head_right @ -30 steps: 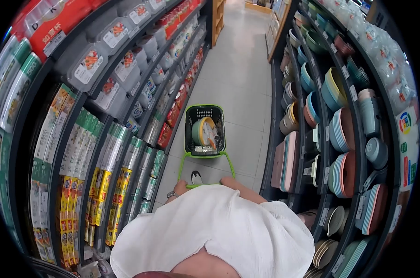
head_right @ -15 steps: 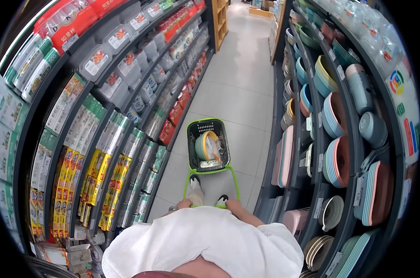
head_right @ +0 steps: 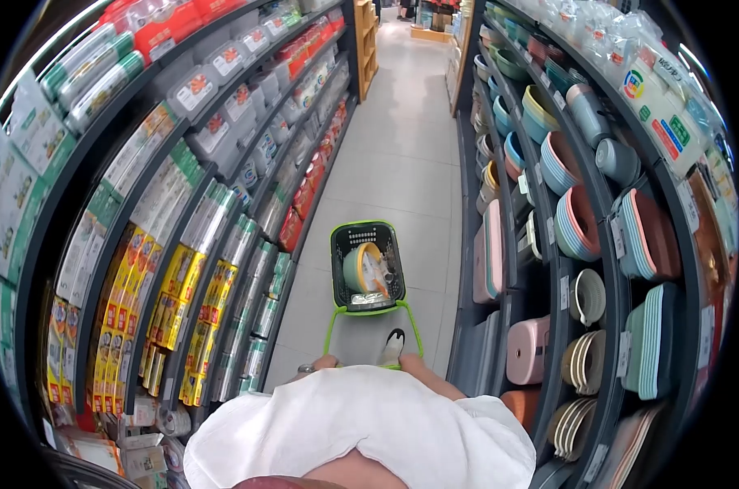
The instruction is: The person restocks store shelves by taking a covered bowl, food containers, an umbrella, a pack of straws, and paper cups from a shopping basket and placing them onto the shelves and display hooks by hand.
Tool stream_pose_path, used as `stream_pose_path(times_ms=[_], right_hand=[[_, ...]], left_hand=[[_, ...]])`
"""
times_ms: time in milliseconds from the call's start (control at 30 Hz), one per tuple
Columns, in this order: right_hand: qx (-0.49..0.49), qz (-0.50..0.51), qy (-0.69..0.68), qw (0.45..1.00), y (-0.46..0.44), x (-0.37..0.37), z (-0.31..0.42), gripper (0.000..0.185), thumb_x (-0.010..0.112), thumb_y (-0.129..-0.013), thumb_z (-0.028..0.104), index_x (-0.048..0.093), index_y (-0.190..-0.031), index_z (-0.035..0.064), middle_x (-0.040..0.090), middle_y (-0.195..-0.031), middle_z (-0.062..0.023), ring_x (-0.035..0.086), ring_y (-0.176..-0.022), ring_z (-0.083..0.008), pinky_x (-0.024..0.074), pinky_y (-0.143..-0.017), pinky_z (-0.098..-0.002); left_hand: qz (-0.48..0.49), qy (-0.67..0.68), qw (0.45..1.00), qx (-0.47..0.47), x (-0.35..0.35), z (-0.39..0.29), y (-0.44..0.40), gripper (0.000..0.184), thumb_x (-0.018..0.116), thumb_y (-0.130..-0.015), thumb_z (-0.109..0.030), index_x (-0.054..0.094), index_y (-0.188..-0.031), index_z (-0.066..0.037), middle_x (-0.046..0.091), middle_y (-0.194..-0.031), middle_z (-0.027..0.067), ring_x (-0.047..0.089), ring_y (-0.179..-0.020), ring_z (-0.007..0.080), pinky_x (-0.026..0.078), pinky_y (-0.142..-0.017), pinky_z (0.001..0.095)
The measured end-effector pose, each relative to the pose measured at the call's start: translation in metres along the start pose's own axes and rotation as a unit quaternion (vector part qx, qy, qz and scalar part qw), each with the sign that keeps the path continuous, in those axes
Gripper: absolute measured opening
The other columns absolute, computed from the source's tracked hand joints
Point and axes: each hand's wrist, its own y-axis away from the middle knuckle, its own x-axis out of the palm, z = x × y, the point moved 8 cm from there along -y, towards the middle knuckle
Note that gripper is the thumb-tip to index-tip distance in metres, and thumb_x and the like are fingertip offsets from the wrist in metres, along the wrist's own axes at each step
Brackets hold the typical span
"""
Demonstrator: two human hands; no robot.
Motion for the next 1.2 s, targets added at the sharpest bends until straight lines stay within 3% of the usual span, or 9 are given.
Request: stream_pose_path(times_ms=[133,267,333,467,633,833,967,1033,1200], right_hand=[[-0.009,-0.008,0.003,1.000,0.033,0.022,0.061,0.028,0.069,-0.079,0.032,0.073,-0.091,0.0070,0.071,-0.091,-0.0209,0.069,-0.089,-0.0393,0.0552,-0.079,-0.0496],[-0.003,-0.023,-0.019,1.000,0.075,0.053,0.113,0.032,0.071,-0.076,0.034,0.074,-0.092,0.0062,0.071,-0.092,-0.0213,0.069,-0.089,-0.0393,0.0552,-0.080,-0.0487],[-0.022,0.002,-0.051,0.998,0.084,0.068,0.137,0.034,0.074,-0.073,0.032,0.072,-0.090,0.0029,0.071,-0.094,-0.0219,0.069,-0.090,-0.0388,0.0551,-0.080,-0.0487],[-0.101,0.030,-0.097,0.990,0.073,0.168,0.131,0.029,0.069,-0.079,0.028,0.072,-0.091,0.0015,0.070,-0.094,-0.0253,0.068,-0.091,-0.0415,0.0543,-0.080,-0.0505],[-0.115,0.046,-0.100,0.987,0.114,0.181,0.166,0.028,0.069,-0.079,0.027,0.071,-0.091,0.0014,0.070,-0.094,-0.0250,0.068,-0.091,-0.0416,0.0543,-0.080,-0.0507],[-0.128,0.030,-0.082,0.988,0.168,0.203,0.183,0.028,0.068,-0.080,0.026,0.071,-0.092,0.0014,0.070,-0.094,-0.0248,0.068,-0.092,-0.0417,0.0542,-0.080,-0.0509],[-0.126,0.012,-0.063,0.990,0.218,0.217,0.188,0.027,0.067,-0.080,0.025,0.071,-0.092,0.0013,0.070,-0.094,-0.0246,0.068,-0.092,-0.0417,0.0542,-0.080,-0.0511],[-0.069,0.037,-0.042,0.996,0.257,0.210,0.194,0.026,0.065,-0.080,0.023,0.071,-0.093,0.0015,0.070,-0.095,-0.0237,0.068,-0.094,-0.0415,0.0539,-0.081,-0.0512],[-0.083,0.023,-0.041,0.995,0.311,0.260,0.193,0.026,0.065,-0.080,0.024,0.070,-0.093,0.0017,0.069,-0.095,-0.0240,0.068,-0.093,-0.0415,0.0540,-0.081,-0.0514]], left_hand=[[-0.128,0.002,0.992,0.004,0.011,0.004,0.076,0.027,0.070,-0.081,-0.027,0.071,-0.091,-0.001,0.067,-0.098,0.0213,0.065,-0.099,0.0406,0.055,-0.083,0.0502],[-0.124,0.016,0.991,-0.050,0.048,0.016,0.142,0.028,0.073,-0.078,-0.026,0.071,-0.093,-0.002,0.067,-0.103,0.0184,0.062,-0.103,0.0374,0.055,-0.084,0.0488],[-0.208,-0.037,0.977,-0.025,0.052,0.021,0.166,0.029,0.072,-0.079,-0.028,0.072,-0.093,-0.003,0.067,-0.103,0.0173,0.061,-0.105,0.0347,0.054,-0.087,0.0466],[-0.252,-0.015,0.967,-0.034,0.078,0.034,0.202,0.027,0.071,-0.079,-0.028,0.073,-0.090,-0.003,0.069,-0.099,0.0173,0.061,-0.102,0.0346,0.053,-0.089,0.0450],[-0.166,-0.020,0.984,-0.064,0.107,0.028,0.244,0.021,0.067,-0.078,-0.021,0.074,-0.089,-0.004,0.070,-0.097,0.0170,0.063,-0.099,0.0348,0.054,-0.087,0.0451],[-0.227,-0.005,0.972,-0.067,0.168,0.034,0.266,0.021,0.064,-0.079,-0.021,0.075,-0.087,-0.005,0.071,-0.092,0.0189,0.064,-0.098,0.0367,0.055,-0.087,0.0460],[-0.204,-0.054,0.975,-0.075,0.212,0.015,0.272,0.022,0.063,-0.080,-0.022,0.076,-0.086,-0.005,0.072,-0.090,0.0202,0.064,-0.098,0.0375,0.054,-0.088,0.0465],[-0.158,-0.087,0.980,-0.085,0.241,-0.003,0.281,0.024,0.063,-0.080,-0.023,0.077,-0.086,-0.004,0.072,-0.091,0.0208,0.065,-0.097,0.0390,0.054,-0.089,0.0465],[-0.097,-0.130,0.981,-0.109,0.314,-0.040,0.313,0.031,0.066,-0.080,-0.030,0.076,-0.091,-0.003,0.072,-0.095,0.0212,0.065,-0.099,0.0409,0.053,-0.092,0.0465]])
